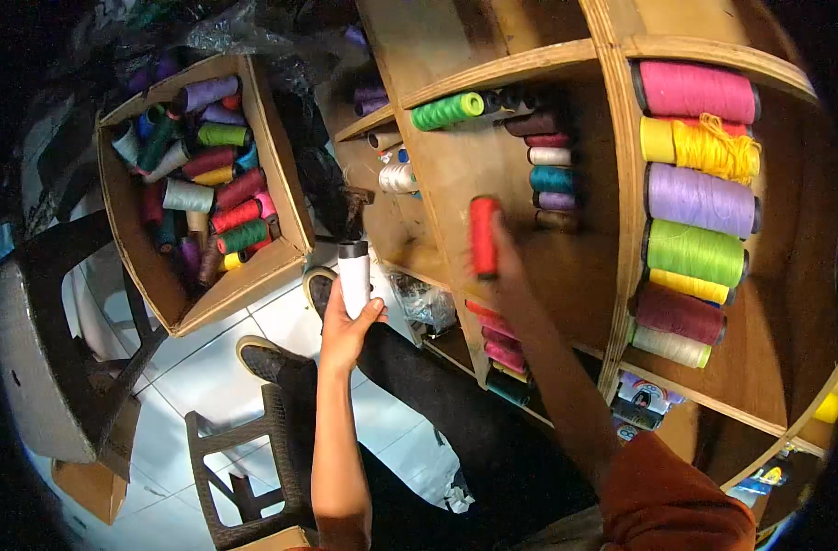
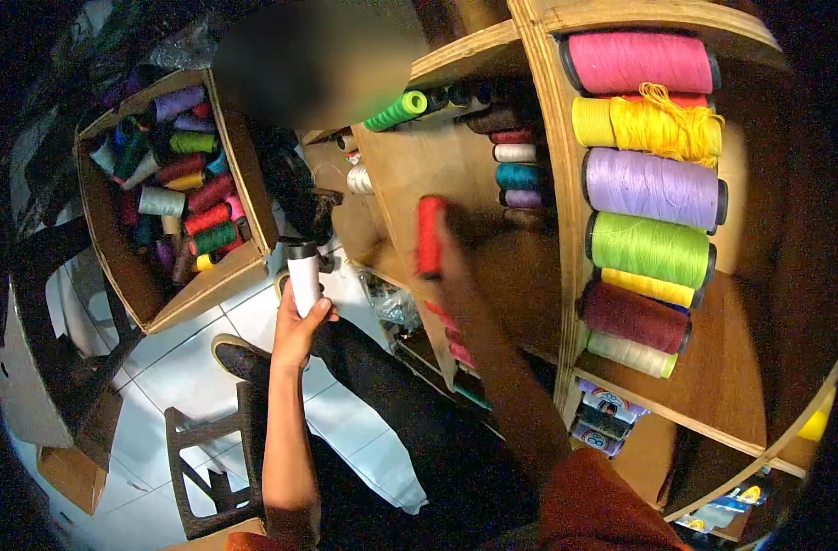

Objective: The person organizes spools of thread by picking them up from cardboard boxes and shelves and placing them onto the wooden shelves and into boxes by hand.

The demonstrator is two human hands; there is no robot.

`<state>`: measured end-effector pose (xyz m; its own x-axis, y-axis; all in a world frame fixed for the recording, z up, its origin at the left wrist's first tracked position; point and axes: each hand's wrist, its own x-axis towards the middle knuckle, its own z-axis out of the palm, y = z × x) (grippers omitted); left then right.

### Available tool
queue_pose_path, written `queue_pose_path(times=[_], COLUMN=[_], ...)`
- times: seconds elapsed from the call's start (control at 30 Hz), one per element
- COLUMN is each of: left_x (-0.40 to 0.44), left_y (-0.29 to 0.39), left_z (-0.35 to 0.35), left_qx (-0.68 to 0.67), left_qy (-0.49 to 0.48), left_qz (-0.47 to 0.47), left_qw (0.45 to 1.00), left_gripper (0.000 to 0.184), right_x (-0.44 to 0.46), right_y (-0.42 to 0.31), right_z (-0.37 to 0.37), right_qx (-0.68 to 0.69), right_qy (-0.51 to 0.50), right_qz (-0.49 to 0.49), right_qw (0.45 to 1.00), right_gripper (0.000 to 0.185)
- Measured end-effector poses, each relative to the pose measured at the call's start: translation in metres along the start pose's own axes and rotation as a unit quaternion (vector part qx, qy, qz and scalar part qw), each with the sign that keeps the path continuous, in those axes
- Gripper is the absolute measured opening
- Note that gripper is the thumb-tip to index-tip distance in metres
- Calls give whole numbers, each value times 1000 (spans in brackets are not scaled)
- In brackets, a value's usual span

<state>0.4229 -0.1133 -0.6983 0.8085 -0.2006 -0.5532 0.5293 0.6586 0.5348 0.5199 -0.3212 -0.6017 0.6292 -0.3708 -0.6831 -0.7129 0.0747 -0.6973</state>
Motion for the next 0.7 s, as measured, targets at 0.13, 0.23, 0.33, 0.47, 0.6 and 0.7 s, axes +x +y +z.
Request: queue_pose_path(times=[0.13, 0.23, 0.33, 0.47, 0.6, 0.7], left_x=[-1, -6, -11, -15, -14, -10], left_y=[3, 4, 5, 9, 10, 8], left_z=[-1, -2, -7, -12, -14, -14], left_qx=[-10, 8, 4, 10, 10, 22], left_qy=[-12, -18, -19, -12, -3, -12], left_qz=[-2, -11, -16, -10, -25, -32], left_qw=[1000, 1000, 1000, 1000, 1000, 999], left_gripper=[53, 52, 51, 51, 51, 56], right_x=[68, 112, 172, 195, 192, 210], right_y=[-45, -90, -96, -109, -128, -127], right_z=[-37, -55, -88, -85, -81, -84], right_qx=[-53, -154, -330, -410, -345, -383], right_qy=[143, 252, 393, 451, 374, 402], right_qz=[-122, -147, -176, -140, -175, -151], right_qw=[981, 944, 840, 780, 843, 818], right_gripper=[30, 26, 29, 40, 59, 57])
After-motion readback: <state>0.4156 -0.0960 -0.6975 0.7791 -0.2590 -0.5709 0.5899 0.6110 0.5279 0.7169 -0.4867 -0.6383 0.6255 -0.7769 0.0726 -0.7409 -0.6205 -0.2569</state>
